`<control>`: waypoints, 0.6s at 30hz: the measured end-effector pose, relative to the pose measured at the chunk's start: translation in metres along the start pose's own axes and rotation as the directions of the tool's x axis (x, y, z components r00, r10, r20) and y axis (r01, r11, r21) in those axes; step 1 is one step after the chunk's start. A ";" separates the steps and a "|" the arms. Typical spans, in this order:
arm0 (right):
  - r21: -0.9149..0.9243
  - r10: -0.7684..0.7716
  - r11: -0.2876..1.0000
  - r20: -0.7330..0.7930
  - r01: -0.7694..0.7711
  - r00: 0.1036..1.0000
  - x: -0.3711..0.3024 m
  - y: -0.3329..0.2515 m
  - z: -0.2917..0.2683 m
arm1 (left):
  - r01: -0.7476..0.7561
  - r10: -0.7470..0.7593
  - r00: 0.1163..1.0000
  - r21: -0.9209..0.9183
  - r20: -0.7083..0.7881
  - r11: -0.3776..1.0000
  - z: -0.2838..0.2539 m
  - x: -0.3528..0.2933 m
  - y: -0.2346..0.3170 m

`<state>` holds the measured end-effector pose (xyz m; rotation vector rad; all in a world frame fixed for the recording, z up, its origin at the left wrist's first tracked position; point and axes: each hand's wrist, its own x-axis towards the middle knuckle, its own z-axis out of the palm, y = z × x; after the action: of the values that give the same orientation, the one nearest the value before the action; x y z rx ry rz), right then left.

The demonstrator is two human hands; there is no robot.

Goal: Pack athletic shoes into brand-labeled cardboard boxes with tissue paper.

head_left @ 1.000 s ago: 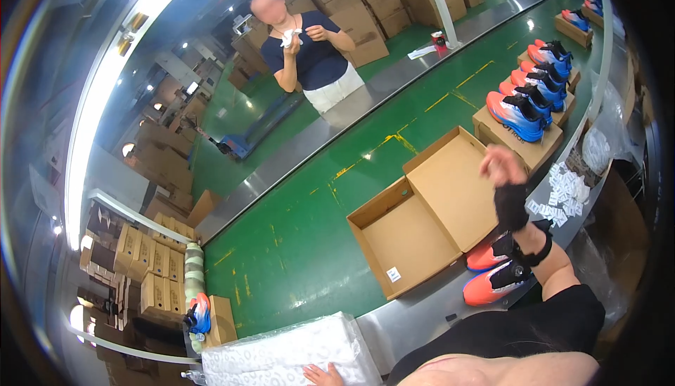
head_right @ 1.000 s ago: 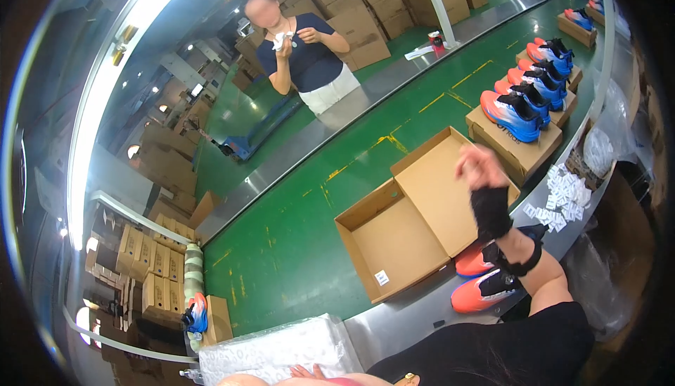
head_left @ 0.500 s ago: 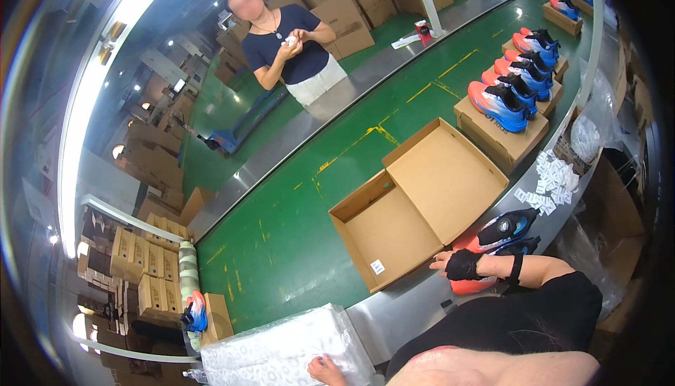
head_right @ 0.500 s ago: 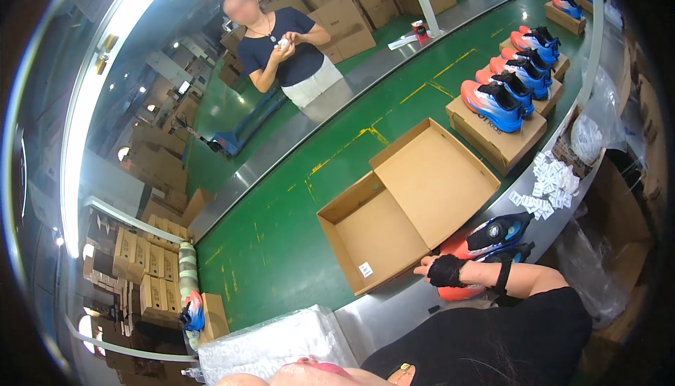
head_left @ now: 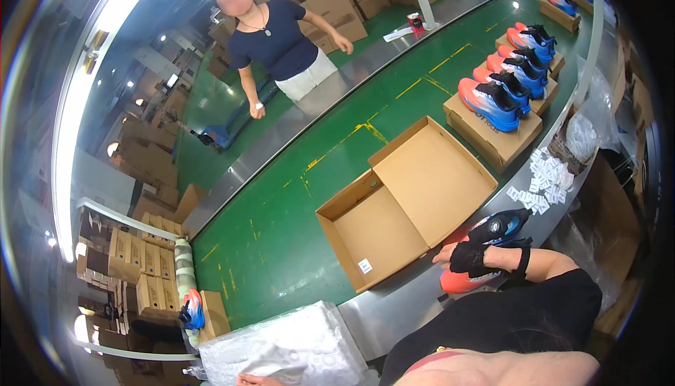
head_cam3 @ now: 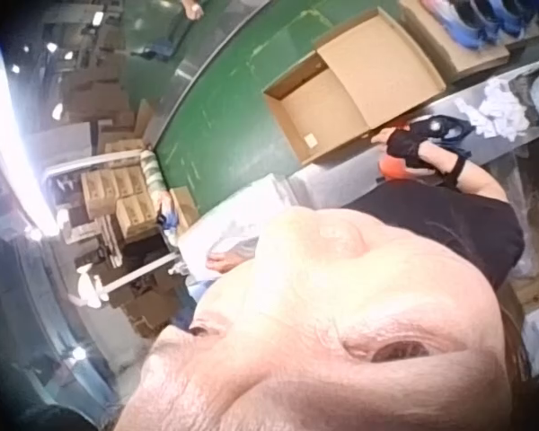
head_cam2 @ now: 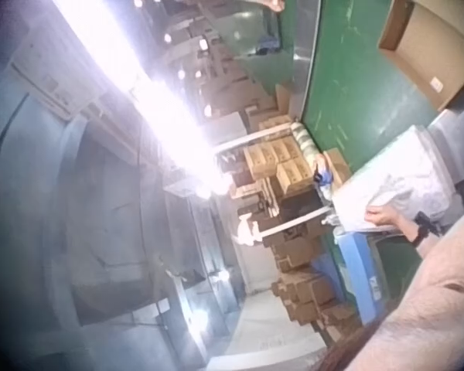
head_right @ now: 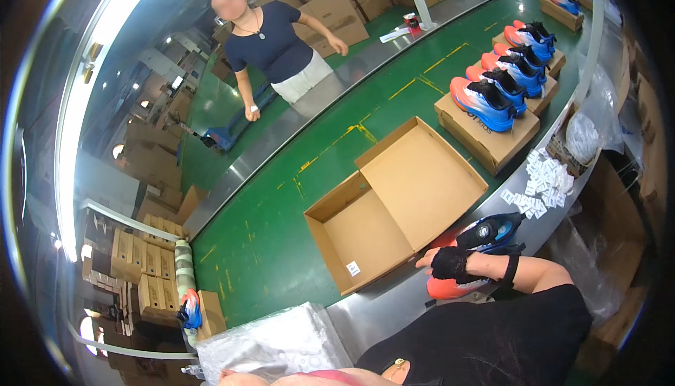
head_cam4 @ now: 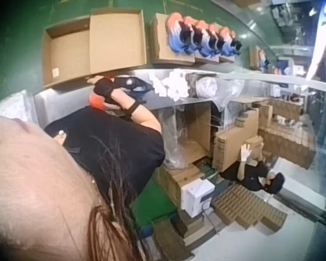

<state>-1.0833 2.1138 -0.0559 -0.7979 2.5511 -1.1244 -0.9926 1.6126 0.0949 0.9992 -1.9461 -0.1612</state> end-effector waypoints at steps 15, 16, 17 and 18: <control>0.520 0.472 0.852 -0.719 -0.055 0.510 -0.054 0.111 -0.157 | 0.416 0.637 0.510 -0.814 0.579 0.406 0.028 -0.190 0.280; 0.295 0.373 0.928 -0.717 -0.228 0.589 -0.053 0.117 -0.144 | 0.447 0.656 0.480 -0.806 0.583 0.389 0.034 -0.199 0.292; 0.531 0.496 0.821 -0.478 -0.211 0.725 -0.040 0.084 -0.152 | 0.437 0.641 0.498 -0.807 0.584 0.397 0.040 -0.202 0.300; 0.722 0.533 0.645 -0.189 -0.251 0.825 -0.029 0.044 -0.158 | 0.512 0.657 0.425 -0.764 0.623 0.393 0.045 -0.203 0.304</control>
<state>-1.1432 2.2507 0.0181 0.2055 2.1036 -1.9911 -1.1517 1.9440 0.0770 -0.2055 -2.1816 -1.9680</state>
